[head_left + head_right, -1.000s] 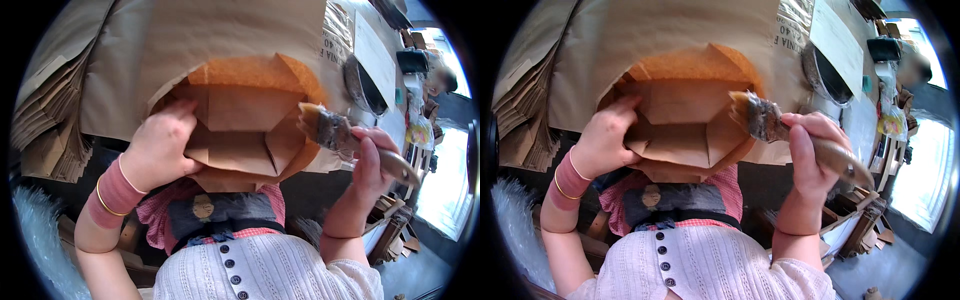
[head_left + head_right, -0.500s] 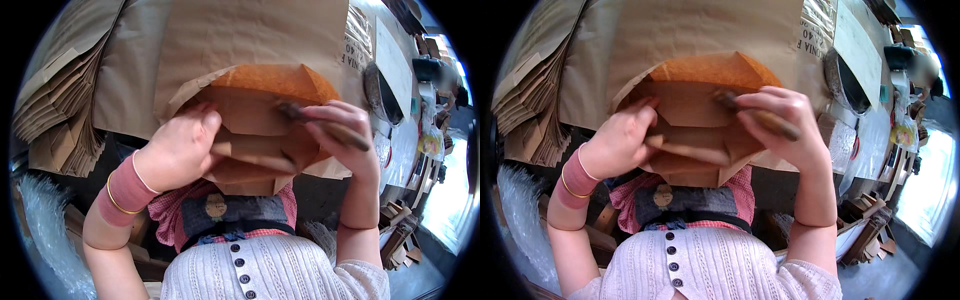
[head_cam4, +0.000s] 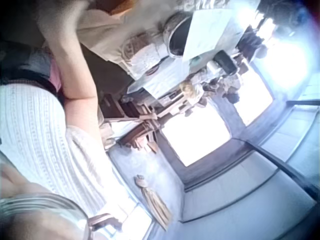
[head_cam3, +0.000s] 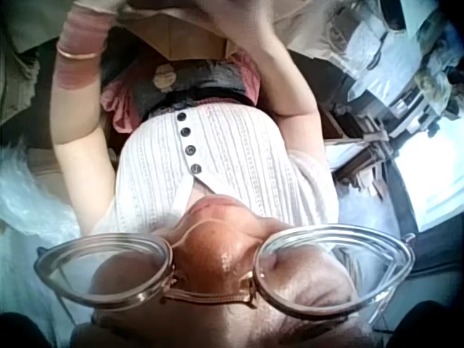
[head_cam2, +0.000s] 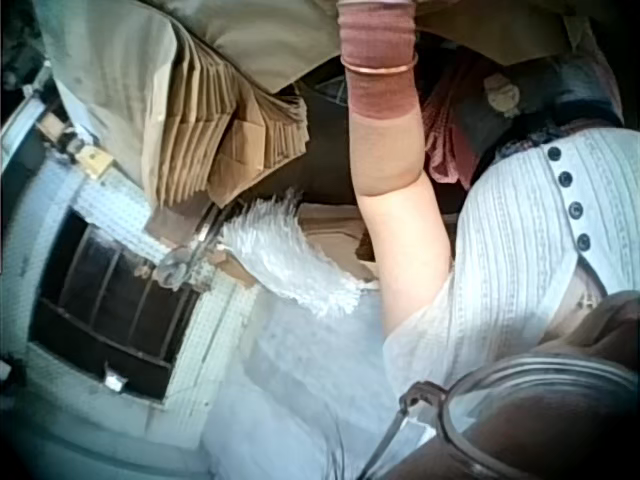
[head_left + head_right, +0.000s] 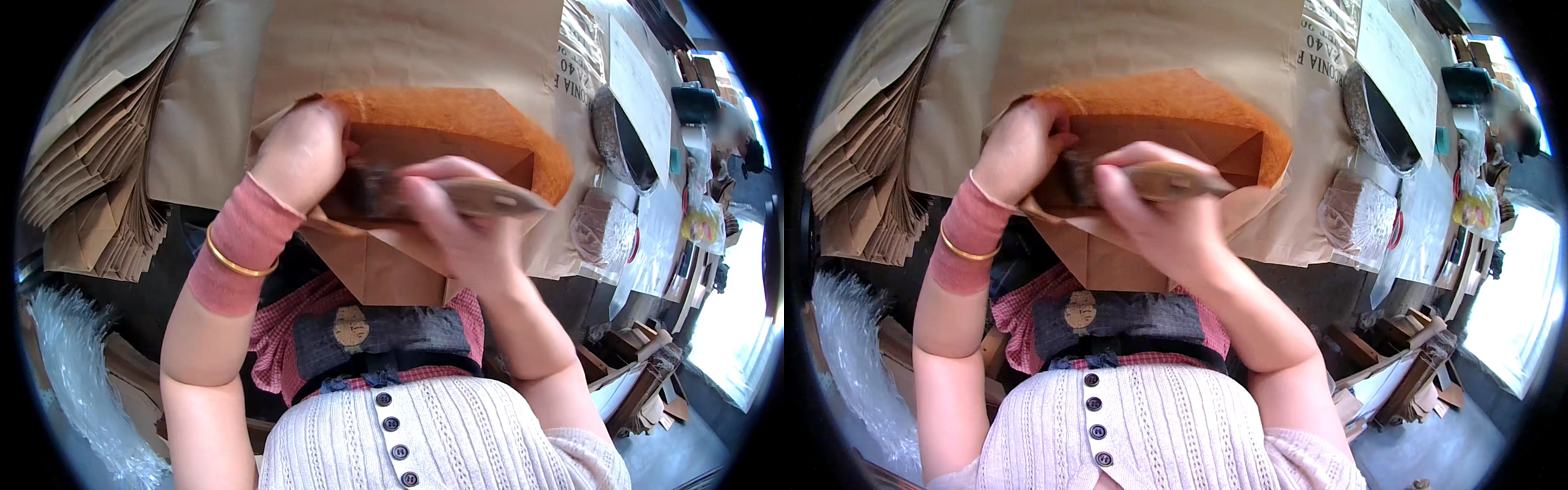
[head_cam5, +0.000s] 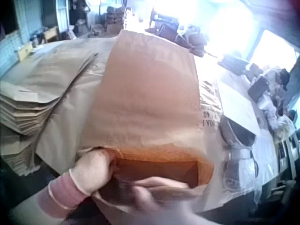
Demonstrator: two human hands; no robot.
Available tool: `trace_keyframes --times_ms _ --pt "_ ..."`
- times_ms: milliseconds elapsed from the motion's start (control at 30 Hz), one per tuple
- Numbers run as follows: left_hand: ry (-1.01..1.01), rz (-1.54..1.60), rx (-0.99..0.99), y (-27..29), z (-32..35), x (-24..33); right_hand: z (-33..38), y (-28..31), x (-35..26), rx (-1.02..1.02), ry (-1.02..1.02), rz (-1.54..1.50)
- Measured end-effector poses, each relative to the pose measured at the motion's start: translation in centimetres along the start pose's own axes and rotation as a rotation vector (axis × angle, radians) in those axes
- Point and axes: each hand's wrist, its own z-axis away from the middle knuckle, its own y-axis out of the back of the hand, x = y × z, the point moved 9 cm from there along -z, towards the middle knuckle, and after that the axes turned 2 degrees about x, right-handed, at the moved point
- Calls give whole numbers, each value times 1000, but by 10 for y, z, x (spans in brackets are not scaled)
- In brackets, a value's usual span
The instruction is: The person folds the top flaps of brown paper bags to seal them. They use a brush to apply a substance to the flaps before folding and pressing them down. The person handles the bags one at a time, repeating the folding and sealing process.
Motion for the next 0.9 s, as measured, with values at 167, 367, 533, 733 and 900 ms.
trace_keyframes --times_ms 167,367,533,733,900 --pt "23 -211 75 -2 -1 5 3 18 -12 148 315 349" --pt "0 -411 64 0 -6 34 25 87 -23 205 273 1079" --pt "-16 -681 -46 -15 -7 59 34 131 -29 268 407 -146" --pt "-86 -788 -8 -22 -5 73 -56 88 77 111 303 -1110" --pt "-655 295 237 42 39 117 -65 49 77 -232 181 -1414"
